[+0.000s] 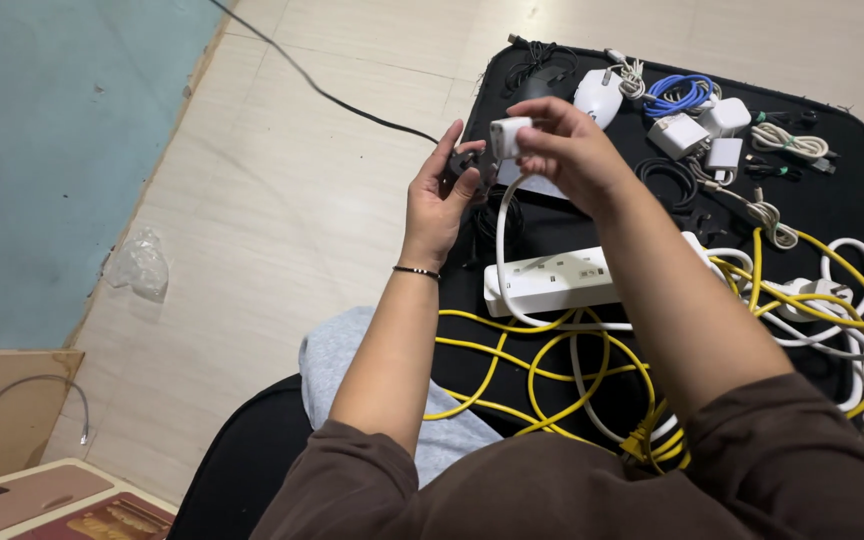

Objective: The person untangles and organizes a pile of yellow and white cables on a small black table placed on their lap. They separate tangled sections, coil the cables, and use green twist ties to bundle them. A white power strip and several adapters are also handled and set aside during the process.

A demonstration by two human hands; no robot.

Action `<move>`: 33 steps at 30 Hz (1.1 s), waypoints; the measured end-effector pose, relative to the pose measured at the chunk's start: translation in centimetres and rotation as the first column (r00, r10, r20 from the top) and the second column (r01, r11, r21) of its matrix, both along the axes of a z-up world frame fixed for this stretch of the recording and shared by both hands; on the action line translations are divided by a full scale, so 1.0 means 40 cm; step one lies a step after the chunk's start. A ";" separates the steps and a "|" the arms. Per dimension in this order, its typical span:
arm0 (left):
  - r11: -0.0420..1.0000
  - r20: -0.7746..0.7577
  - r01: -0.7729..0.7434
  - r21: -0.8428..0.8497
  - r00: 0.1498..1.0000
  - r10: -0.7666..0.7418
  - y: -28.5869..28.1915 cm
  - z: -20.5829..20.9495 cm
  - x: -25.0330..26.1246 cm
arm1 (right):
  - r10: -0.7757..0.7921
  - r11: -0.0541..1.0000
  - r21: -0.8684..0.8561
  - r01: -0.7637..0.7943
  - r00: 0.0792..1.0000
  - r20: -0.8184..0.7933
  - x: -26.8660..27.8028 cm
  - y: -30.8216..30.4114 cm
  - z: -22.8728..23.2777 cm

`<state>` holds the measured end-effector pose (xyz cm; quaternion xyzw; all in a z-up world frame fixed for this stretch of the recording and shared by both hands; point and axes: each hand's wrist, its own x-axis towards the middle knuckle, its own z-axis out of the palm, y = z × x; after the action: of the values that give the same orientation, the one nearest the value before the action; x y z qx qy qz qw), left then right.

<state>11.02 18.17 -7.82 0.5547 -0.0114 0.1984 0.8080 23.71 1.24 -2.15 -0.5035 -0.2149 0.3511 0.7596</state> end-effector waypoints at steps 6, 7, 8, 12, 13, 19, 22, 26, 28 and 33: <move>0.998 0.055 -0.048 0.038 0.997 0.046 -0.022 -0.007 0.014 | -0.036 0.982 -0.180 0.060 0.991 0.130 0.001 -0.002 0.005; 0.997 0.048 -0.058 0.060 0.997 0.055 -0.025 -0.011 0.015 | -0.040 0.976 -0.204 0.072 0.987 0.158 0.002 -0.005 0.005; 0.994 0.042 -0.068 0.081 0.997 0.064 -0.029 -0.014 0.015 | -0.047 0.971 -0.225 0.086 0.984 0.173 0.003 -0.007 0.005; 0.988 0.047 -0.110 0.109 0.993 0.106 -0.030 -0.008 0.016 | -0.076 0.950 -0.274 0.147 0.964 0.255 0.021 -0.020 0.015; 0.983 0.050 -0.118 0.139 0.992 0.112 -0.028 -0.003 0.016 | -0.083 0.947 -0.275 0.163 0.956 0.281 0.024 -0.021 0.019; 0.982 0.039 -0.088 0.167 0.996 0.083 -0.026 0.012 0.013 | -0.005 0.947 -0.300 0.116 0.938 0.347 -0.012 -0.004 0.021; 0.980 0.040 -0.088 0.179 0.996 0.082 -0.027 0.007 0.014 | -0.008 0.958 -0.270 0.093 0.954 0.301 -0.022 0.002 0.025; 0.988 0.007 -0.095 0.125 0.995 0.095 -0.050 -0.005 0.032 | -0.047 0.929 -0.322 0.182 0.921 0.387 -0.040 0.011 0.032; 0.997 -0.061 -0.066 -0.037 0.996 0.064 -0.055 -0.002 0.041 | -0.082 0.911 -0.324 0.254 0.883 0.462 -0.053 0.026 0.037; 0.898 -0.315 -0.167 -0.408 0.948 0.033 -0.078 0.022 0.061 | -0.195 0.778 -0.227 0.585 0.569 0.799 -0.116 0.029 -0.006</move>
<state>13.44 15.04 -6.92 0.3866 0.1842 0.1512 0.8909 19.05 2.40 -2.41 -0.8036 -0.2897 -0.0259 0.5192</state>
